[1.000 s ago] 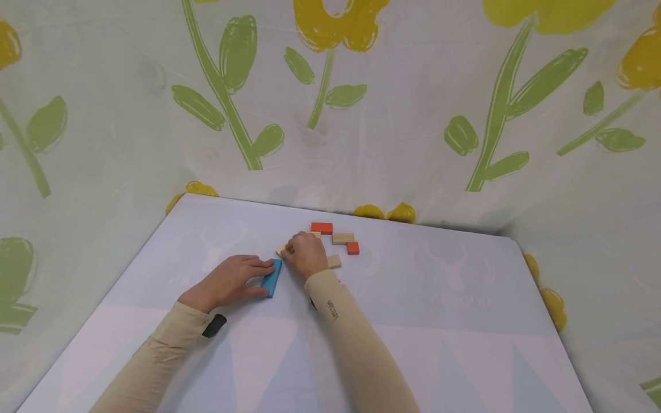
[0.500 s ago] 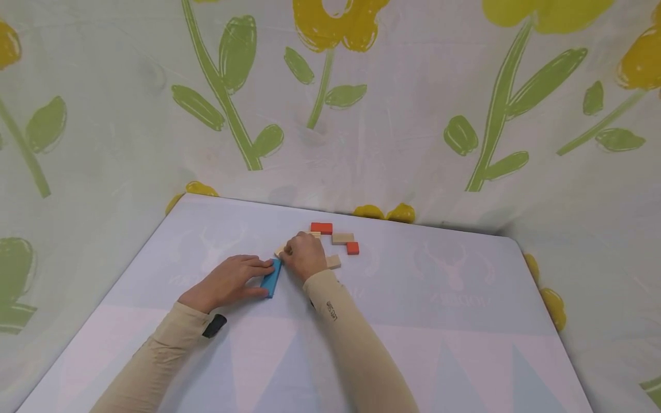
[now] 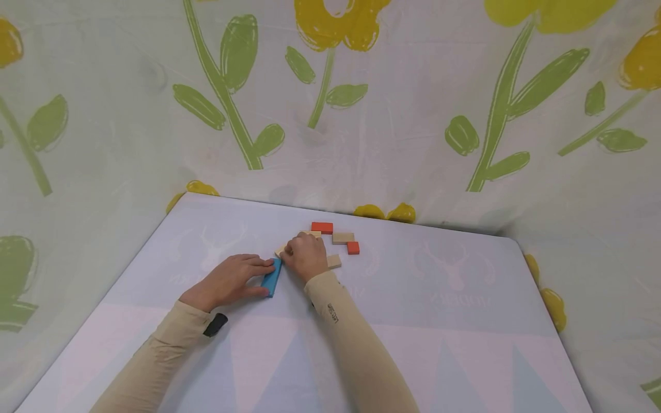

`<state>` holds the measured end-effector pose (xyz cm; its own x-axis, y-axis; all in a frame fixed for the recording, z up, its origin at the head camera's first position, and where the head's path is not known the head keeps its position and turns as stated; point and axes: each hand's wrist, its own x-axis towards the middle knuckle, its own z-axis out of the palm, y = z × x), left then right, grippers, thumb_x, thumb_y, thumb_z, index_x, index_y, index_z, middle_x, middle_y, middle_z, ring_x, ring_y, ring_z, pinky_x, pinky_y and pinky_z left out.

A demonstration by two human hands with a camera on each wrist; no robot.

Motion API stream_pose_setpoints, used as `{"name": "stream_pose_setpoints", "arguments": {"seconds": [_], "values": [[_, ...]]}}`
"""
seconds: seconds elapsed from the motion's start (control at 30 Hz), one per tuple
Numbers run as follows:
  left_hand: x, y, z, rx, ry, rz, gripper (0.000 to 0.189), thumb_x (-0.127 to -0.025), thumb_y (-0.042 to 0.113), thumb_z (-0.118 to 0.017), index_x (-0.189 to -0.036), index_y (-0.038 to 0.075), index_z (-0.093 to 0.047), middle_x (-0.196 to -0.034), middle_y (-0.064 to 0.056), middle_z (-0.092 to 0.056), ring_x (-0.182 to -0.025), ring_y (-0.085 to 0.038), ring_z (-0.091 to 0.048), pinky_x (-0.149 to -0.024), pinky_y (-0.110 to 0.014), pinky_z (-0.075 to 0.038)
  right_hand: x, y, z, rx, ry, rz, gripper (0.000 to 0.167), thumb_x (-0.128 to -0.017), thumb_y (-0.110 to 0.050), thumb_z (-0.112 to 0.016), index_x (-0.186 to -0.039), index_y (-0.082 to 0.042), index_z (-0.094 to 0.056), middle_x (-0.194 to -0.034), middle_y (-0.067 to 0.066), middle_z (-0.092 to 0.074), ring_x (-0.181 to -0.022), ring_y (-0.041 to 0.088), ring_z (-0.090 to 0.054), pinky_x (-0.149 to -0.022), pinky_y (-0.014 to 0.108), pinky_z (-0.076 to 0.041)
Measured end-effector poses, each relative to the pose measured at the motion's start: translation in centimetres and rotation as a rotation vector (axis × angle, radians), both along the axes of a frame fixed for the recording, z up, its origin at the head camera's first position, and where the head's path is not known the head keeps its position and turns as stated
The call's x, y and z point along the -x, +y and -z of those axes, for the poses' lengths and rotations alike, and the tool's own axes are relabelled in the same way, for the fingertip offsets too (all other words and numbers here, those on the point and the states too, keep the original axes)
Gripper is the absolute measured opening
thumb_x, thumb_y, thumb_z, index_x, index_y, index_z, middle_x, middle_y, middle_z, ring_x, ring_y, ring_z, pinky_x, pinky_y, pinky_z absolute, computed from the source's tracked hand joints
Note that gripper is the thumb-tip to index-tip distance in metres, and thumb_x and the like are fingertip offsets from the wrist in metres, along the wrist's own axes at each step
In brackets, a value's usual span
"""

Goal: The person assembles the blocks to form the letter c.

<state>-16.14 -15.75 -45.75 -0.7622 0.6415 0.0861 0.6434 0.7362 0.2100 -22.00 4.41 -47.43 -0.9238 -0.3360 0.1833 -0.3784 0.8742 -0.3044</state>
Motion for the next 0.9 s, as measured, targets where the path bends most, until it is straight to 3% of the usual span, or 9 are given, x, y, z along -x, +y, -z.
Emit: {"name": "stream_pose_setpoints", "arguments": {"seconds": [0.23,0.4,0.53,0.7,0.9], "values": [[0.0,0.0,-0.1,-0.012,0.013,0.020,0.059,-0.086,0.038,-0.082,-0.130,0.002,-0.068,-0.136,-0.011,-0.064,-0.121,-0.032,-0.061,-0.102,-0.048,-0.050,0.2,-0.1,-0.1,-0.058,0.011,-0.039,0.018,-0.092,-0.032,-0.076,-0.101,-0.016,-0.082,-0.104,-0.002,-0.075,-0.103,0.015,-0.068,-0.093,0.036,-0.056],[0.1,0.1,-0.4,-0.016,-0.008,0.012,0.053,-0.088,0.033,-0.081,-0.128,0.000,-0.069,-0.134,-0.012,-0.066,-0.122,-0.033,-0.061,-0.103,-0.048,-0.050,0.0,0.2,-0.6,-0.058,-0.042,-0.063,0.021,-0.094,-0.028,-0.075,-0.109,-0.015,-0.081,-0.117,0.002,-0.074,-0.114,0.020,-0.066,-0.100,0.038,-0.054],[0.2,0.3,-0.7,-0.022,-0.032,-0.002,0.045,-0.091,0.028,-0.077,-0.126,0.000,-0.070,-0.133,-0.012,-0.065,-0.123,-0.033,-0.060,-0.103,-0.047,-0.050,-0.4,0.8,-0.9,-0.051,-0.006,-0.084,0.027,-0.093,-0.027,-0.075,-0.117,-0.014,-0.077,-0.127,0.005,-0.070,-0.120,0.023,-0.064,-0.102,0.039,-0.053],[0.5,0.4,-0.5,-0.043,0.029,-0.006,0.043,-0.090,0.025,-0.078,-0.125,0.000,-0.070,-0.131,-0.014,-0.066,-0.121,-0.032,-0.062,-0.101,-0.047,-0.052,-1.2,1.9,-1.7,-0.028,0.041,-0.096,0.032,-0.093,-0.027,-0.075,-0.122,-0.015,-0.074,-0.131,0.005,-0.067,-0.121,0.023,-0.063,-0.101,0.040,-0.053],[1.1,0.4,-0.4,-0.005,0.061,-0.029,0.049,-0.092,0.024,-0.078,-0.134,0.003,-0.065,-0.136,-0.011,-0.064,-0.123,-0.031,-0.060,-0.102,-0.047,-0.051,-2.4,3.8,-3.0,0.048,0.003,-0.048,0.038,-0.093,-0.026,-0.075,-0.130,-0.018,-0.070,-0.137,0.004,-0.063,-0.125,0.024,-0.059,-0.104,0.044,-0.051]]}}
